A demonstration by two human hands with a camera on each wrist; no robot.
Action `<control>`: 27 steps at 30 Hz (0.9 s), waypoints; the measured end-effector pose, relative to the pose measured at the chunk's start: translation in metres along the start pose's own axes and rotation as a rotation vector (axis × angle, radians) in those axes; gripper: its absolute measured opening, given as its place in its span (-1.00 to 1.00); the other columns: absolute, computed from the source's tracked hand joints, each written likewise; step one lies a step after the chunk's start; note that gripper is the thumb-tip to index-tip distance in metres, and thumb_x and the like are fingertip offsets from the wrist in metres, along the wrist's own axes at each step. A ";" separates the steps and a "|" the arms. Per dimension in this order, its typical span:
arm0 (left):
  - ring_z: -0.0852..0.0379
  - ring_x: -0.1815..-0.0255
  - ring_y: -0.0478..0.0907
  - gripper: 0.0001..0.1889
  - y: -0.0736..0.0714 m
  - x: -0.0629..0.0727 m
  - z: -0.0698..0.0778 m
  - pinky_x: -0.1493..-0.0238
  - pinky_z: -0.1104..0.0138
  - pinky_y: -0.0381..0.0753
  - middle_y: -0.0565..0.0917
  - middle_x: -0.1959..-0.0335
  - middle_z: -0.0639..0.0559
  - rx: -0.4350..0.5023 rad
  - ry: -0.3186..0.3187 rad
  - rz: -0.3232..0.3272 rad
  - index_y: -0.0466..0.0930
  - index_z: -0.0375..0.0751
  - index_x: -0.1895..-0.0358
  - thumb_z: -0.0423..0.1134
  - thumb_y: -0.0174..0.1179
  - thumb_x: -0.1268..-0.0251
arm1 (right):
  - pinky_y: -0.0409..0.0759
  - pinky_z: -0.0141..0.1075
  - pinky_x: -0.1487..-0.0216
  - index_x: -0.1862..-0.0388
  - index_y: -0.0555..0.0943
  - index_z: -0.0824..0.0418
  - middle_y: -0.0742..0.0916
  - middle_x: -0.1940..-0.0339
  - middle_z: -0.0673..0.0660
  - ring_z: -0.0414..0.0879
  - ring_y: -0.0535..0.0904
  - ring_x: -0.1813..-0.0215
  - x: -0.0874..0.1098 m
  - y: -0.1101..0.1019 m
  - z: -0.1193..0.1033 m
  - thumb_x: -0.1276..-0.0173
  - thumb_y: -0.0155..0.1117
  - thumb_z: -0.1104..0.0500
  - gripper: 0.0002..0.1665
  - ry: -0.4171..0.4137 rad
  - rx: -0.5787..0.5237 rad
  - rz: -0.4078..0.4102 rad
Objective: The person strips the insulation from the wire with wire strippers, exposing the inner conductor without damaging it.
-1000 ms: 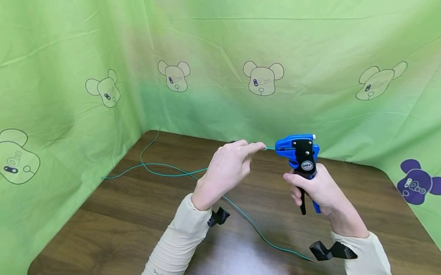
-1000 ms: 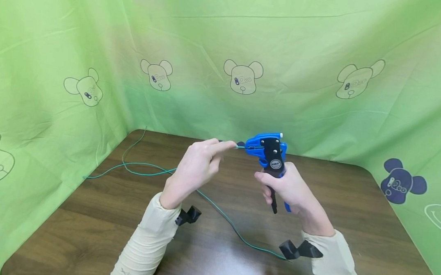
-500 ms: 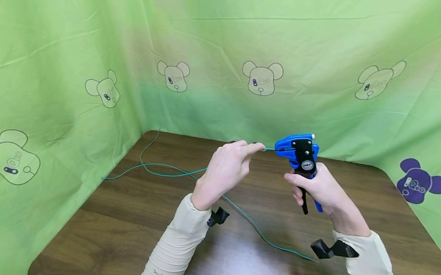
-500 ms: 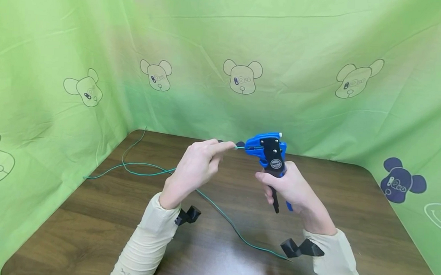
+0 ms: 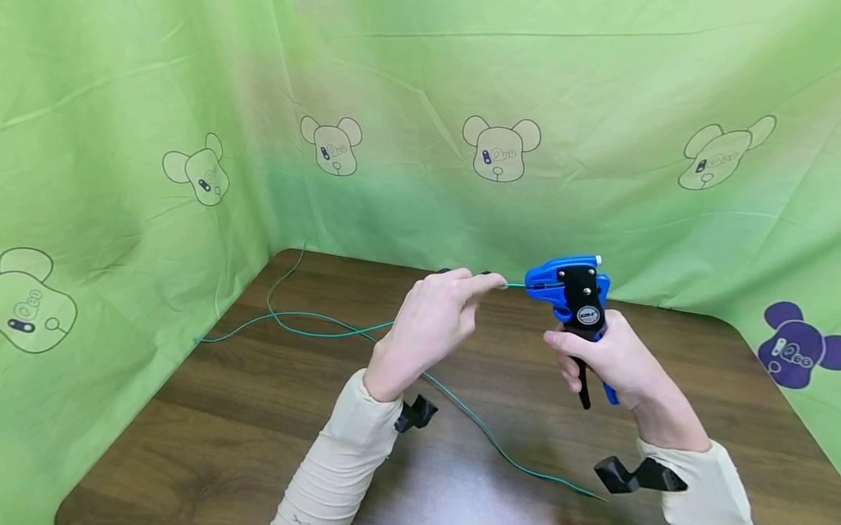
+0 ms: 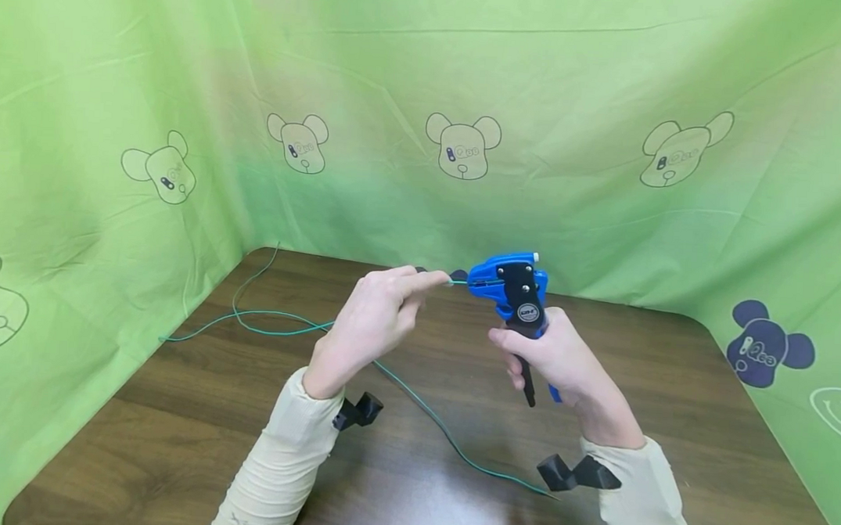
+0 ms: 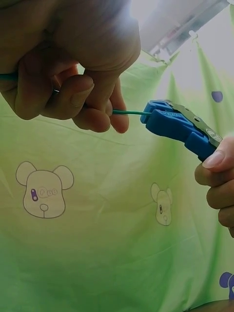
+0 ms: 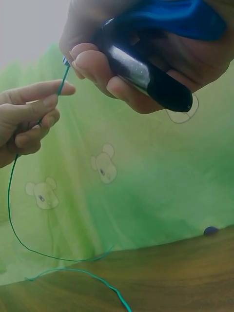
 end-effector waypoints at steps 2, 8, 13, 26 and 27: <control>0.19 0.66 0.34 -0.57 0.000 0.000 0.000 0.64 0.47 0.23 0.56 0.60 0.12 0.002 0.001 0.001 0.74 0.05 0.01 -0.53 0.04 -0.28 | 0.42 -0.08 0.64 0.46 0.41 0.45 0.54 0.82 -0.05 -0.02 0.51 0.79 0.000 0.000 -0.001 -0.44 0.13 0.31 -0.73 -0.004 0.006 0.000; 0.20 0.66 0.32 -0.58 -0.002 0.001 -0.001 0.63 0.48 0.22 0.56 0.59 0.12 0.026 0.002 -0.012 0.74 0.04 0.00 -0.52 0.05 -0.29 | 0.42 -0.08 0.64 0.46 0.45 0.37 0.54 0.82 -0.05 -0.01 0.51 0.78 0.001 0.000 -0.001 -0.43 0.14 0.32 -0.77 -0.002 0.006 -0.002; 0.20 0.65 0.30 -0.58 -0.003 0.001 -0.001 0.62 0.48 0.22 0.54 0.60 0.13 0.035 -0.001 -0.018 0.74 0.04 0.00 -0.51 0.05 -0.31 | 0.42 -0.07 0.68 0.47 0.50 0.25 0.54 0.80 -0.05 -0.03 0.50 0.78 0.001 -0.001 -0.001 -0.43 0.13 0.33 -0.78 -0.001 -0.032 -0.017; 0.21 0.61 0.35 -0.60 -0.012 0.001 -0.012 0.57 0.46 0.31 0.63 0.53 0.11 0.050 -0.022 0.017 0.74 0.01 0.04 -0.52 0.04 -0.30 | 0.50 -0.09 0.64 0.46 0.46 0.25 0.57 0.74 -0.01 -0.06 0.53 0.73 0.004 -0.013 -0.004 -0.45 0.03 0.43 -0.75 -0.022 -0.223 -0.049; 0.22 0.61 0.34 -0.61 -0.014 0.001 -0.014 0.55 0.46 0.31 0.62 0.53 0.11 0.059 -0.032 0.034 0.74 0.00 0.05 -0.52 0.05 -0.29 | 0.50 -0.09 0.64 0.47 0.45 0.26 0.57 0.74 0.00 -0.06 0.52 0.73 0.005 -0.016 -0.005 -0.45 0.00 0.44 -0.73 -0.027 -0.259 -0.052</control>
Point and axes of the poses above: each hand's wrist, its own x-axis away from the middle knuckle, its own y-axis out of the palm, z = x × y, the point moved 1 cm from there along -x, towards the middle knuckle
